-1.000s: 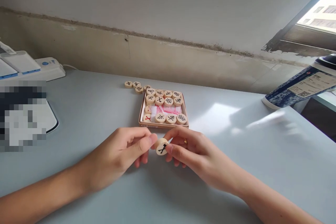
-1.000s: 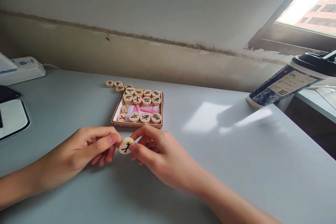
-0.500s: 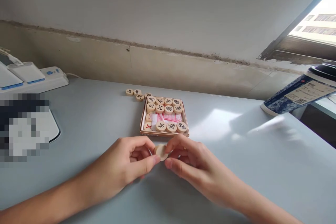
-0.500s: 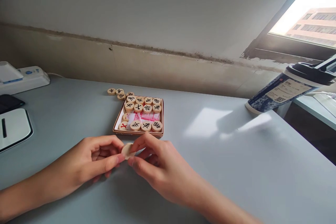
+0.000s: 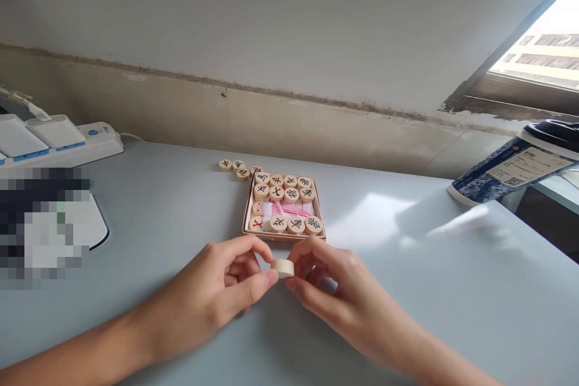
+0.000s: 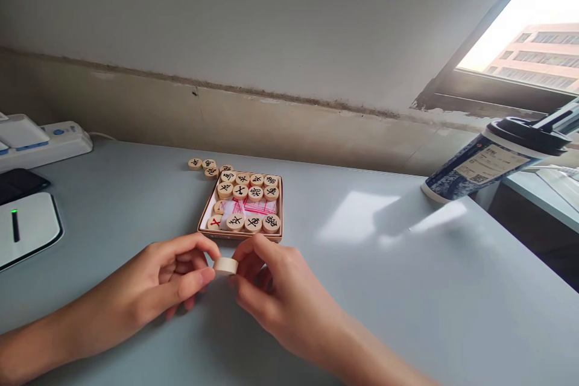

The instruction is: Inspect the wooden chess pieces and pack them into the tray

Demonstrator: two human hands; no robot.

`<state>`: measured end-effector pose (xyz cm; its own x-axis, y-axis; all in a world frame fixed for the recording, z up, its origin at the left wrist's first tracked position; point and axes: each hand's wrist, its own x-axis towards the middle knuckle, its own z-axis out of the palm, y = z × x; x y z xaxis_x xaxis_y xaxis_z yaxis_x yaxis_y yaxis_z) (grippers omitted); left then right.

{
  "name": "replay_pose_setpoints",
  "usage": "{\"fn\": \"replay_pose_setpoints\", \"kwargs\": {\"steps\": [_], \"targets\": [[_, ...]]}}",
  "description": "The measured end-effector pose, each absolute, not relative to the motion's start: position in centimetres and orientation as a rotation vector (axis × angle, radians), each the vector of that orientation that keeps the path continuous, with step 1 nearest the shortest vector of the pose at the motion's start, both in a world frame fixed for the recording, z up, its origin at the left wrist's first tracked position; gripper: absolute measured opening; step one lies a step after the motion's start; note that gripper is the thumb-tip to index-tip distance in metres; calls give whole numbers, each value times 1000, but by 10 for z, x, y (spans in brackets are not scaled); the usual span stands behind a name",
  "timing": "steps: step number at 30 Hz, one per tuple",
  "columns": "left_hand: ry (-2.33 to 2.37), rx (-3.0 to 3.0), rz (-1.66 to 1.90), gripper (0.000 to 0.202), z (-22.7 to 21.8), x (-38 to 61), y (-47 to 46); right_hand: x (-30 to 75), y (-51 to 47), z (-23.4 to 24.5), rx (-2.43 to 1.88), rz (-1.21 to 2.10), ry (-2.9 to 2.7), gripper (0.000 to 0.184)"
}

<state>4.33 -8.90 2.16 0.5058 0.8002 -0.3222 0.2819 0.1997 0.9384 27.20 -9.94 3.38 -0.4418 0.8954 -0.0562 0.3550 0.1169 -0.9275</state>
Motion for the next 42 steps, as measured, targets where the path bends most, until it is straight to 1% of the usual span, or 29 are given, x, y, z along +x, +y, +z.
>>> {"fn": "replay_pose_setpoints", "kwargs": {"steps": [3, 5, 12, 15, 18, 21, 23, 25, 28, 31, 35, 42], "targets": [[1044, 1387, 451, 48, 25, 43, -89, 272, -102, 30, -1194, 1144, -1941, 13], [1061, 1403, 416, 52, 25, 43, -89, 272, -104, 27, -1174, 1084, -1985, 15], [1023, 1380, 432, 38, 22, 45, -87, 271, -109, 27, -1169, 1128, -2002, 17], [1003, 1350, 478, 32, 19, 47, -88, 271, -107, 33, -1101, 1199, -1941, 10], [1006, 1326, 484, 33, 17, 48, -88, 271, -104, 36, -1125, 1269, -1904, 5], [1014, 1328, 480, 32, 19, 48, -88, 271, -102, 36, -1201, 1339, -1892, 7], [1029, 1337, 481, 31, 20, 47, -88, 270, -101, 34, -1238, 1327, -1894, 8], [1046, 1355, 472, 38, 22, 45, -88, 270, -101, 32, -1257, 1275, -1897, 7], [1076, 1375, 451, 54, 21, 43, -88, 269, -102, 30, -1260, 1174, -1934, 6], [1100, 1375, 437, 59, 20, 43, -88, 270, -105, 29, -1261, 1107, -1976, 4], [1094, 1383, 430, 55, 20, 43, -87, 270, -106, 27, -1223, 1127, -1972, 8], [1008, 1284, 515, 41, 21, 44, -81, 272, -103, 31, -1130, 1238, -1919, 8]]}}
